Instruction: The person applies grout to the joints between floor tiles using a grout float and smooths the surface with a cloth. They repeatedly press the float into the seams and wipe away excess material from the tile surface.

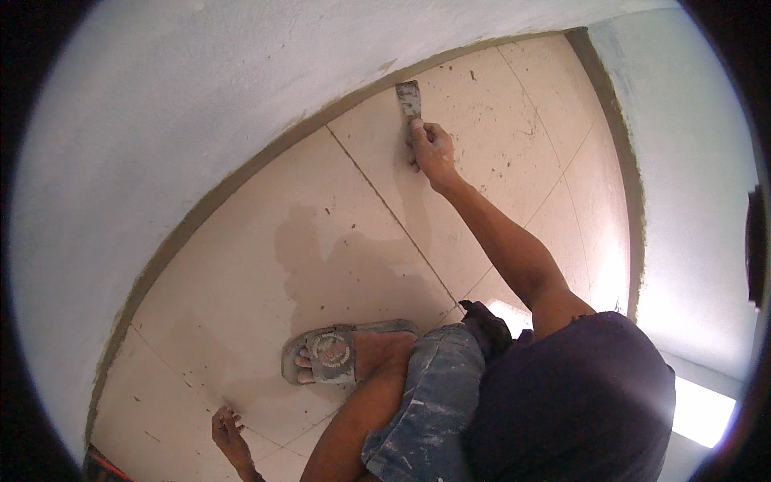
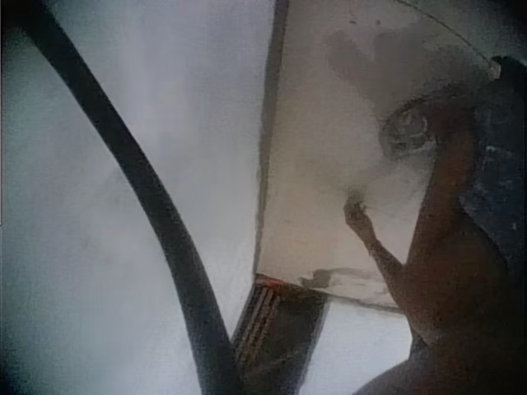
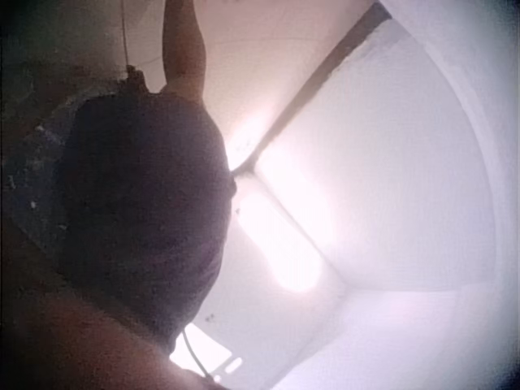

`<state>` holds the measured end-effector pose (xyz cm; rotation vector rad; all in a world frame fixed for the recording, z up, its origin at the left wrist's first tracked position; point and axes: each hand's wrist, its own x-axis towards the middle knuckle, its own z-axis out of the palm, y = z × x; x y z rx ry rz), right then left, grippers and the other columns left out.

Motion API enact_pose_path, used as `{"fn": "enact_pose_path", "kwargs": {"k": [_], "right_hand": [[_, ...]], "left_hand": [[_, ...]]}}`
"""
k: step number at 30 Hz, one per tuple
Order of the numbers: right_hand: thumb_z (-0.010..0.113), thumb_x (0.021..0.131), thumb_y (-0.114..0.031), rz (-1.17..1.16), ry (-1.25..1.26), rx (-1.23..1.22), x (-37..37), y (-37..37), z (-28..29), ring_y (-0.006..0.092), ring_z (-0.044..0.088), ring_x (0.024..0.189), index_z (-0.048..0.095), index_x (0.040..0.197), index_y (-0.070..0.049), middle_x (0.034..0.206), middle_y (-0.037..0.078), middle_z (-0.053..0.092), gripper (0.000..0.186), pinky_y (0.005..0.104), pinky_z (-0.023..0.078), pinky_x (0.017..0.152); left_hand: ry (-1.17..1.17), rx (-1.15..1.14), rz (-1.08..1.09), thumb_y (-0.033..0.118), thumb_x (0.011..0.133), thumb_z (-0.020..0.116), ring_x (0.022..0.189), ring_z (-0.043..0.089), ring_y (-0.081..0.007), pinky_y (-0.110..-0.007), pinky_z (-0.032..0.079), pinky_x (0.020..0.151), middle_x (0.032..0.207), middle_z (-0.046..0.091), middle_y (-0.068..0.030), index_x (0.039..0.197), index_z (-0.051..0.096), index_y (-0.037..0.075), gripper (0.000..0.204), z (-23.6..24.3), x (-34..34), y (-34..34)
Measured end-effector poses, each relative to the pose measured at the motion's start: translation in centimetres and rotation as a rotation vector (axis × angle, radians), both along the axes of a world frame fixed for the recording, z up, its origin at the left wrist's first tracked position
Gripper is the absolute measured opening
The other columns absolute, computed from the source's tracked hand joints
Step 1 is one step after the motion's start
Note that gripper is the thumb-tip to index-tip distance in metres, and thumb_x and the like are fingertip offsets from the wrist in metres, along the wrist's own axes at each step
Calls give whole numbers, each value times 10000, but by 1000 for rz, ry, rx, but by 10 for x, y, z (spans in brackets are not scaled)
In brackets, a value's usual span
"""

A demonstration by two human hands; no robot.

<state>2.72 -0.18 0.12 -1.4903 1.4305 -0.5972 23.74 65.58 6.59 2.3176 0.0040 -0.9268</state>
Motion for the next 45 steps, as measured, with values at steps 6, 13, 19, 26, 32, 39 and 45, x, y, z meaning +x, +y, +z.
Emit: {"fn": "enact_pose_path", "kwargs": {"k": [6, 13, 19, 26, 32, 39, 45], "right_hand": [[576, 1027, -413, 55, 60, 52, -3, 6, -3, 131, 576, 560, 621, 1037, 30, 794, 65, 627, 446, 298, 469, 457], [582, 1025, -411, -55, 48, -28, -5, -7, -6, 147, 589, 562, 611, 1027, 25, 787, 74, 632, 437, 311, 477, 470], [585, 1024, -435, 31, -1, 65, 0, 8, -3, 142, 583, 555, 599, 1033, 15, 776, 67, 620, 451, 309, 478, 469], [585, 1025, -406, 114, 51, 118, 7, 30, 3, 139, 596, 595, 588, 1059, 18, 814, 67, 631, 426, 297, 490, 478], [586, 1023, -383, 32, 19, 130, 18, 40, -4, 140, 582, 623, 589, 1068, 14, 856, 72, 628, 400, 300, 497, 484], [585, 1026, -373, 148, 106, -10, 22, 53, -16, 143, 575, 665, 596, 1077, 37, 846, 77, 617, 413, 321, 491, 510], [595, 1023, -390, 86, 77, -14, 25, 59, -14, 143, 585, 665, 579, 1064, 35, 837, 84, 614, 426, 325, 486, 514]], "left_hand": [[-17, -29, 58, 263, 1034, 554, 889, 657, -180, -314, 545, 707, 1049, 677, -93, 1241, 626, 13, 333, -7, 5, 18], [-13, -2, 29, 298, 1031, 571, 893, 652, -175, -308, 531, 691, 1044, 675, -87, 1236, 628, 19, 350, -5, 5, 21], [-39, -18, -4, 333, 1049, 552, 885, 658, -169, -304, 533, 678, 1023, 668, -76, 1227, 631, 32, 358, -10, 5, 27], [-38, 3, -51, 330, 1062, 533, 902, 668, -177, -319, 553, 699, 1025, 672, -83, 1225, 625, 23, 359, 0, 4, 15], [-37, 28, -30, 331, 1060, 528, 901, 674, -185, -330, 564, 710, 1049, 680, -91, 1231, 623, 20, 367, -4, 5, 17], [-33, 6, -44, 317, 1048, 527, 905, 679, -186, -327, 570, 706, 1044, 684, -94, 1228, 628, 25, 358, -14, 6, 26], [-44, 22, -19, 334, 1040, 540, 910, 676, -179, -324, 570, 708, 1032, 683, -89, 1219, 636, 29, 366, -17, 7, 36]]}}
